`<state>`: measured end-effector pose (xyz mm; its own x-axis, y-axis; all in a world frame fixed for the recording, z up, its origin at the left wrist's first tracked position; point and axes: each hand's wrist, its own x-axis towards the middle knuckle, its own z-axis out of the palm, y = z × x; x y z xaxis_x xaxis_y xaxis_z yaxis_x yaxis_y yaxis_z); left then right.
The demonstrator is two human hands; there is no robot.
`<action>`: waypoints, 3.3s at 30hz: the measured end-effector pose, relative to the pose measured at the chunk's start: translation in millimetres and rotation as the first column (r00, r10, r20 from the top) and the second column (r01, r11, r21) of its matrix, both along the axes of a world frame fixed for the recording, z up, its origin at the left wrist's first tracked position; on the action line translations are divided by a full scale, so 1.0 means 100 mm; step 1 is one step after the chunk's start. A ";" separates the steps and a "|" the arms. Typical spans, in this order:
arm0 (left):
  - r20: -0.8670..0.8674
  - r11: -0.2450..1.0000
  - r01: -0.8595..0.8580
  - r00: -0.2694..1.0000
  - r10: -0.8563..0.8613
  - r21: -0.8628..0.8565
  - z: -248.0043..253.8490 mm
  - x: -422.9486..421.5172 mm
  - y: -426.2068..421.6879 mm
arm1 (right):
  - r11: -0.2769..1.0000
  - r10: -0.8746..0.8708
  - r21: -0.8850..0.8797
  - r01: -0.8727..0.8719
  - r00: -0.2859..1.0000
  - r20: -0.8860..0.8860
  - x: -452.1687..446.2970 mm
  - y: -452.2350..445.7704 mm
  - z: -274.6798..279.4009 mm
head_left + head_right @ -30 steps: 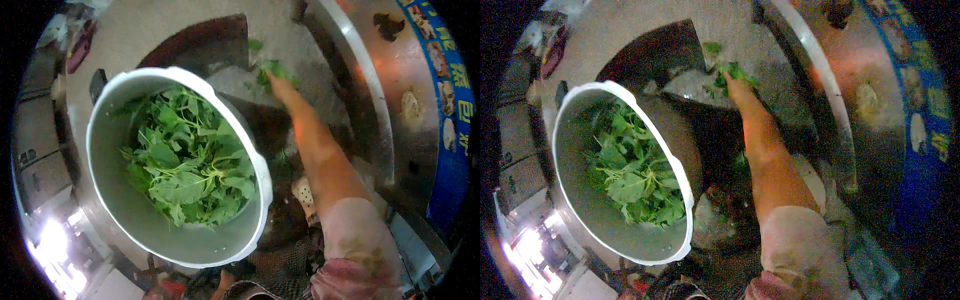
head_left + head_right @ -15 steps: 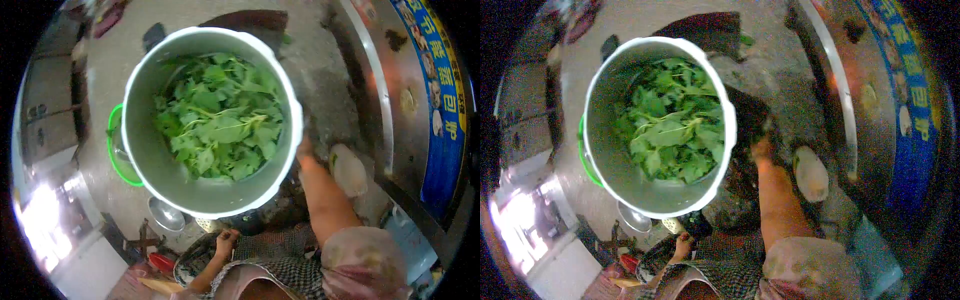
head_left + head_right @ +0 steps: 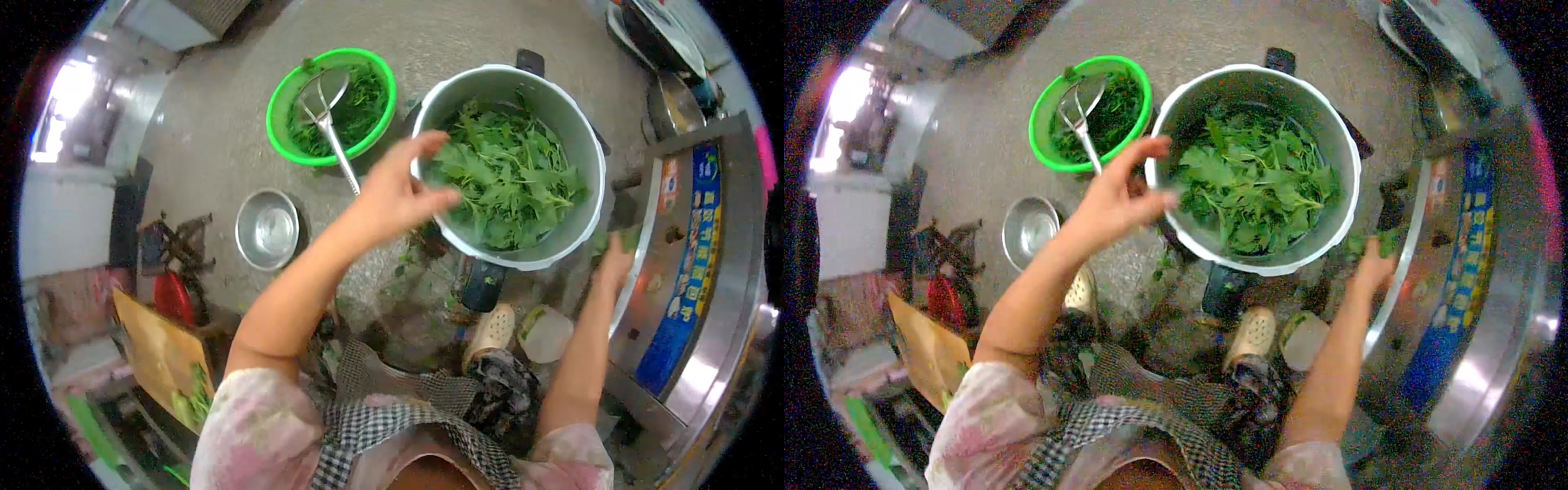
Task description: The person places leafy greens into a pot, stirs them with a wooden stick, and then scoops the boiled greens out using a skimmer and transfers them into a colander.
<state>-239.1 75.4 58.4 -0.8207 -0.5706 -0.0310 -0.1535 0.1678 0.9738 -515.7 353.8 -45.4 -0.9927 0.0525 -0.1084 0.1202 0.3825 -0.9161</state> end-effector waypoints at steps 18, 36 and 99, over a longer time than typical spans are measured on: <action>0.203 -0.122 -0.185 0.527 0.825 0.975 -2.70 0.82 -1.73 | 0.113 0.941 0.113 -0.987 0.143 0.306 2.80 -1.26 0.66; -0.176 0.228 -0.965 0.204 0.963 0.129 -2.36 1.86 -3.36 | -0.324 0.641 0.062 -0.944 -0.171 0.748 2.98 -0.48 -0.20; 0.078 0.911 -0.109 0.985 0.152 -0.398 -0.01 0.61 -0.21 | 0.161 0.987 0.474 -0.865 0.147 -0.068 2.87 -0.03 0.97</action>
